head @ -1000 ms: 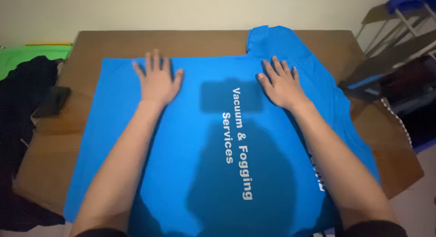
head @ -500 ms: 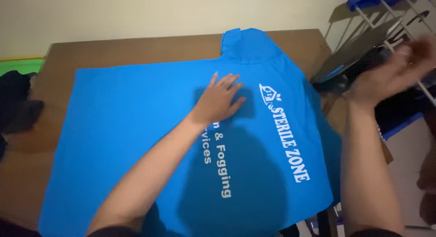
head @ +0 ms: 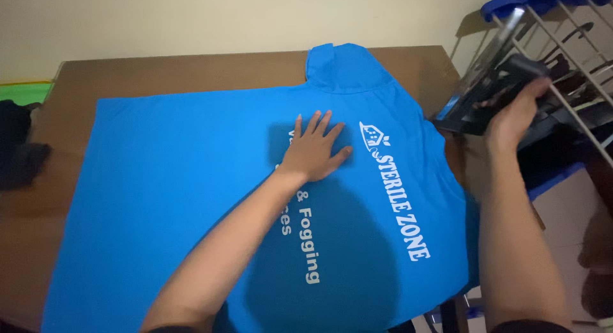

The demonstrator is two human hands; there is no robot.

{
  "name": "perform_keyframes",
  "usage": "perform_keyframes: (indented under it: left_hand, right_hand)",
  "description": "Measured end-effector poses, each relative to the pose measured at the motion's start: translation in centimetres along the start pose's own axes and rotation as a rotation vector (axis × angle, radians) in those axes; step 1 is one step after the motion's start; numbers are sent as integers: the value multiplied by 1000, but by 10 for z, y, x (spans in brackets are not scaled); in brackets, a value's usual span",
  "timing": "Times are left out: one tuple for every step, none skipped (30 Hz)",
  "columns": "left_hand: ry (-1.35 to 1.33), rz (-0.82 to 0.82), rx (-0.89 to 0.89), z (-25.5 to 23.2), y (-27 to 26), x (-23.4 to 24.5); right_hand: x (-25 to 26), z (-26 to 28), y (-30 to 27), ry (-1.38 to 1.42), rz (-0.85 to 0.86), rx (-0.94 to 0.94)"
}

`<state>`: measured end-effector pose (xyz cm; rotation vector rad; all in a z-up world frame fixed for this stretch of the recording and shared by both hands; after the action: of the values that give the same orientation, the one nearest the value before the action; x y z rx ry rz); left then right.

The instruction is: The person irons a blue t-shirt laid flat on a wooden table. They use a handheld iron to smooth the fabric, moving it back and forth across the shirt while holding it in place with their other hand.

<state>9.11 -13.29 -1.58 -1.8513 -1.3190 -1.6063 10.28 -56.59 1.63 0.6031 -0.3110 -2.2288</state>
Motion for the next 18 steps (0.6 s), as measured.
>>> perform_keyframes:
  left_hand:
    - [-14, -17, -3, 0, -1, 1]
    - [-27, -35, -6, -1, -3, 2]
    - [-40, -53, -9, -1, -4, 3]
    - [-42, -58, -7, -1, -4, 3]
    - [-44, -62, -6, 0, -4, 4]
    - [-44, -66, -6, 0, -4, 4]
    - [-55, -69, -8, -1, -5, 3]
    - [-63, -77, -9, -1, -6, 4]
    - [-71, -84, -9, -1, -6, 5]
    - [-70, -78, -3, -1, -6, 5]
    - [-69, -72, 4, -1, -5, 5]
    - [-69, -64, 9, -1, -5, 4]
    - [-73, -70, 8, -1, -6, 5]
    - [-76, -77, 7, -1, -6, 5]
    - [-79, -83, 6, -1, -6, 5]
    - [-76, -88, 7, 0, -5, 5]
    - [-73, -92, 7, -1, -5, 6]
    - [-71, -92, 9, -1, -6, 5]
  right_hand:
    - [-11, 18, -4, -146, 27, 122]
    - [-24, 39, -10, -292, 54, 245]
    - [-36, 57, -17, -482, 73, 206]
    - [-46, 77, -25, -673, 97, 168]
    - [-58, 94, -33, -863, 121, 129]
    - [-73, 107, -42, -1022, 172, 129]
    - [-86, 116, -49, -1180, 225, 129]
    - [-97, 122, -54, -1335, 278, 133]
    - [-104, 125, -60, -1359, 319, 126]
    - [-109, 125, -65, -1383, 362, 117]
    - [-112, 123, -69, -1407, 405, 108]
    - [-116, 120, -71, -1427, 416, 116]
    - [-121, 114, -73, -1446, 427, 125]
    - [-125, 111, -75, -1466, 438, 134]
    - [-124, 106, -75, -1475, 422, 26]
    - [-125, 101, -77, -1480, 403, -81]
    - [-124, 96, -78, -1482, 383, -187]
    - [-127, 91, -78, -1499, 374, -143]
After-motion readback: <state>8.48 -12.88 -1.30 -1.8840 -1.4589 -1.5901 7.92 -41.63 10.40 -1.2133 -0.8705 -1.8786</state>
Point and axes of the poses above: each hand's wrist, its own y-axis towards the middle knuckle, its own x-axis out of the back of the hand, z = x × y, the point moved 4 cm from there along y, towards the middle knuckle, and after that the axes turned 6 degrees about -z, right-handed, at the moved point
